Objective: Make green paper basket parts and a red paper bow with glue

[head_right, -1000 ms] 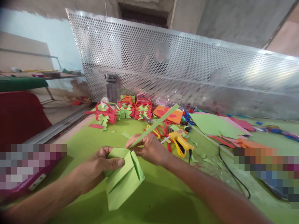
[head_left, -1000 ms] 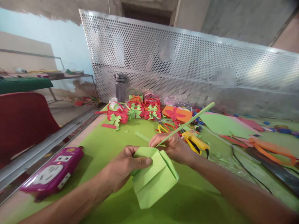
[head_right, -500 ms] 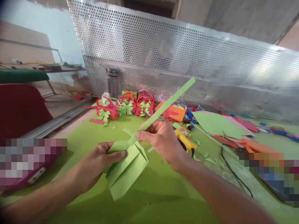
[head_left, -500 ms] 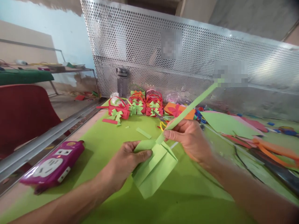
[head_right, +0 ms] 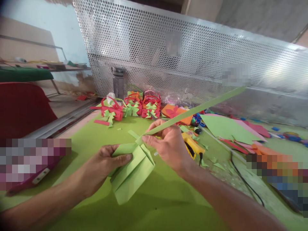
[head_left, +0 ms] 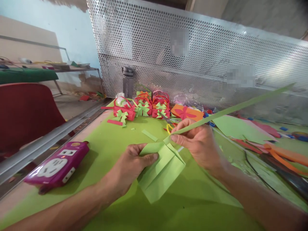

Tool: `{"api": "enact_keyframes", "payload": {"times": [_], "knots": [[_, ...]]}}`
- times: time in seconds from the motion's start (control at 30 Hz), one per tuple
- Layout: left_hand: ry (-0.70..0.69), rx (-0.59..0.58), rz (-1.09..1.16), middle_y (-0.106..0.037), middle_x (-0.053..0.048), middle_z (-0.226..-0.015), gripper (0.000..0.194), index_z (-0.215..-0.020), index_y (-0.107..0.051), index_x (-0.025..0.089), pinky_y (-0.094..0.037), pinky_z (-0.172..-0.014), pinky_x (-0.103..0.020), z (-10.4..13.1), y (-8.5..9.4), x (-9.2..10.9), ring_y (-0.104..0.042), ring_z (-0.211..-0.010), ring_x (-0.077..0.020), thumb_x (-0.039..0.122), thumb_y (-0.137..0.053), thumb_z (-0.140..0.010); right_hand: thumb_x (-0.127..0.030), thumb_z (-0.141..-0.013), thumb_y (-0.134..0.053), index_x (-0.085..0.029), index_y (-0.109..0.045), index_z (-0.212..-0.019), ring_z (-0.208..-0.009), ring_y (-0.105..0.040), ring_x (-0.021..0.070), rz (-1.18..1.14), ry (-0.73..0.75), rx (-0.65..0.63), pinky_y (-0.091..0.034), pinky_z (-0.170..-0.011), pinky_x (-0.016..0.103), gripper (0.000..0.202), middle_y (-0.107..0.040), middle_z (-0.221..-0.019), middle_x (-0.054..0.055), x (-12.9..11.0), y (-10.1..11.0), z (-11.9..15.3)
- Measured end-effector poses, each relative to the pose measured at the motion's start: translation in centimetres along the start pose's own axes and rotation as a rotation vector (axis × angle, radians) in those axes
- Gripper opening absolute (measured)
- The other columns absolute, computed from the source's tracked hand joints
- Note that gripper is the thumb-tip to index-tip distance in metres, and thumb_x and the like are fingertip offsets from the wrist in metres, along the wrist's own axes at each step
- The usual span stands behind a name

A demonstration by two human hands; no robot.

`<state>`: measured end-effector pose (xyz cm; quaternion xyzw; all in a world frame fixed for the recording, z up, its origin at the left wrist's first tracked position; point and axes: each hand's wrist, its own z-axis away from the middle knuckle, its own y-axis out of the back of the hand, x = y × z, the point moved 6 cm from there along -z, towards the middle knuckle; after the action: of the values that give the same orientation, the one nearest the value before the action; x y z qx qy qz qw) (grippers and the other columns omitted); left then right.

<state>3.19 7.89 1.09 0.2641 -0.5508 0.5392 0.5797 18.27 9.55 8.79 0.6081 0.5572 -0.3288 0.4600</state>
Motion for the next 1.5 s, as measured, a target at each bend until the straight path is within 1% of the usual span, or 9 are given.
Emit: {"api": "enact_keyframes", "payload": {"times": [0.13, 0.27, 0.33, 0.43, 0.57, 0.83, 0.97, 1.17, 1.5], "knots": [[-0.001, 0.007, -0.008, -0.069, -0.004, -0.066, 0.022, -0.073, -0.065, 0.014, -0.051, -0.056, -0.028, 0.1, 0.1, -0.1, -0.064, -0.060, -0.0195, 0.030, -0.075, -0.063, -0.022, -0.062, -0.076, -0.020, -0.061, -0.071, -0.061, -0.056, 0.0137, 0.069, 0.014, -0.002, -0.043, -0.055, 0.025, 0.017, -0.061, -0.065, -0.004, -0.3, 0.1, 0.5], [0.013, 0.006, -0.014, -0.069, -0.004, -0.065, 0.021, -0.073, -0.065, 0.014, -0.051, -0.057, -0.029, 0.1, 0.1, -0.1, -0.064, -0.060, -0.0199, 0.030, -0.074, -0.064, -0.028, -0.066, -0.072, -0.021, -0.063, -0.069, -0.064, -0.057, 0.0173, 0.227, 0.018, -0.007, -0.044, -0.060, 0.029, 0.012, -0.064, -0.067, -0.001, -0.3, 0.0, 0.6], [0.017, 0.003, -0.017, -0.068, -0.004, -0.066, 0.021, -0.074, -0.065, 0.014, -0.051, -0.057, -0.030, 0.0, 0.0, -0.2, -0.064, -0.060, -0.0200, 0.030, -0.073, -0.065, -0.031, -0.067, -0.071, -0.021, -0.064, -0.069, -0.068, -0.059, 0.0185, 0.238, -0.007, -0.017, -0.046, -0.064, 0.031, 0.012, -0.066, -0.071, 0.000, -0.1, -0.1, 0.5], [0.021, -0.011, -0.009, -0.069, -0.005, -0.068, 0.022, -0.078, -0.066, 0.014, -0.052, -0.059, -0.031, -0.1, -0.1, -0.4, -0.065, -0.062, -0.0207, 0.029, -0.074, -0.064, -0.030, -0.067, -0.072, -0.021, -0.068, -0.072, -0.071, -0.062, 0.0171, 0.092, -0.102, -0.062, -0.049, -0.066, 0.029, 0.011, -0.069, -0.075, 0.000, 0.4, -0.7, 0.5], [0.027, -0.010, 0.002, -0.070, -0.006, -0.069, 0.026, -0.082, -0.066, 0.013, -0.052, -0.058, -0.031, 0.0, -0.1, -0.5, -0.064, -0.061, -0.0203, 0.028, -0.075, -0.063, -0.028, -0.066, -0.073, -0.021, -0.072, -0.073, -0.060, -0.062, 0.0126, -0.059, -0.238, -0.126, -0.049, -0.054, 0.021, 0.009, -0.069, -0.063, -0.003, 1.3, -1.5, 0.5], [0.048, -0.012, 0.015, -0.070, -0.007, -0.069, 0.023, -0.079, -0.065, 0.013, -0.051, -0.060, -0.030, -0.1, -0.1, -0.7, -0.065, -0.062, -0.0201, 0.029, -0.074, -0.065, -0.022, -0.062, -0.076, -0.019, -0.072, -0.068, -0.054, -0.062, 0.0111, -0.217, -0.329, -0.146, -0.050, -0.049, 0.019, 0.008, -0.071, -0.062, -0.001, 1.8, -2.1, 0.4], [0.046, -0.032, 0.030, -0.070, -0.007, -0.068, 0.025, -0.079, -0.065, 0.012, -0.051, -0.060, -0.030, -0.1, -0.3, -0.7, -0.064, -0.060, -0.0188, 0.028, -0.075, -0.062, -0.014, -0.059, -0.075, -0.017, -0.071, -0.065, -0.053, -0.062, 0.0113, -0.183, -0.342, -0.138, -0.048, -0.048, 0.018, 0.008, -0.071, -0.061, -0.002, 1.8, -2.2, 0.3], [0.057, -0.027, 0.049, -0.070, -0.007, -0.067, 0.028, -0.080, -0.066, 0.012, -0.051, -0.059, -0.029, -0.1, -0.2, -0.6, -0.063, -0.058, -0.0176, 0.028, -0.077, -0.060, -0.011, -0.061, -0.069, -0.016, -0.069, -0.064, -0.053, -0.061, 0.0109, -0.141, -0.320, -0.117, -0.044, -0.045, 0.017, 0.006, -0.069, -0.059, -0.002, 1.2, -2.3, 0.6], [0.069, -0.030, 0.075, -0.070, -0.007, -0.067, 0.033, -0.085, -0.069, 0.011, -0.051, -0.060, -0.030, 0.0, -0.5, -0.7, -0.064, -0.059, -0.0186, 0.026, -0.078, -0.057, -0.018, -0.068, -0.063, -0.016, -0.065, -0.063, -0.051, -0.059, 0.0110, 0.138, -0.181, -0.076, -0.042, -0.043, 0.019, 0.005, -0.066, -0.058, -0.002, 1.1, -2.0, 0.5]]}}
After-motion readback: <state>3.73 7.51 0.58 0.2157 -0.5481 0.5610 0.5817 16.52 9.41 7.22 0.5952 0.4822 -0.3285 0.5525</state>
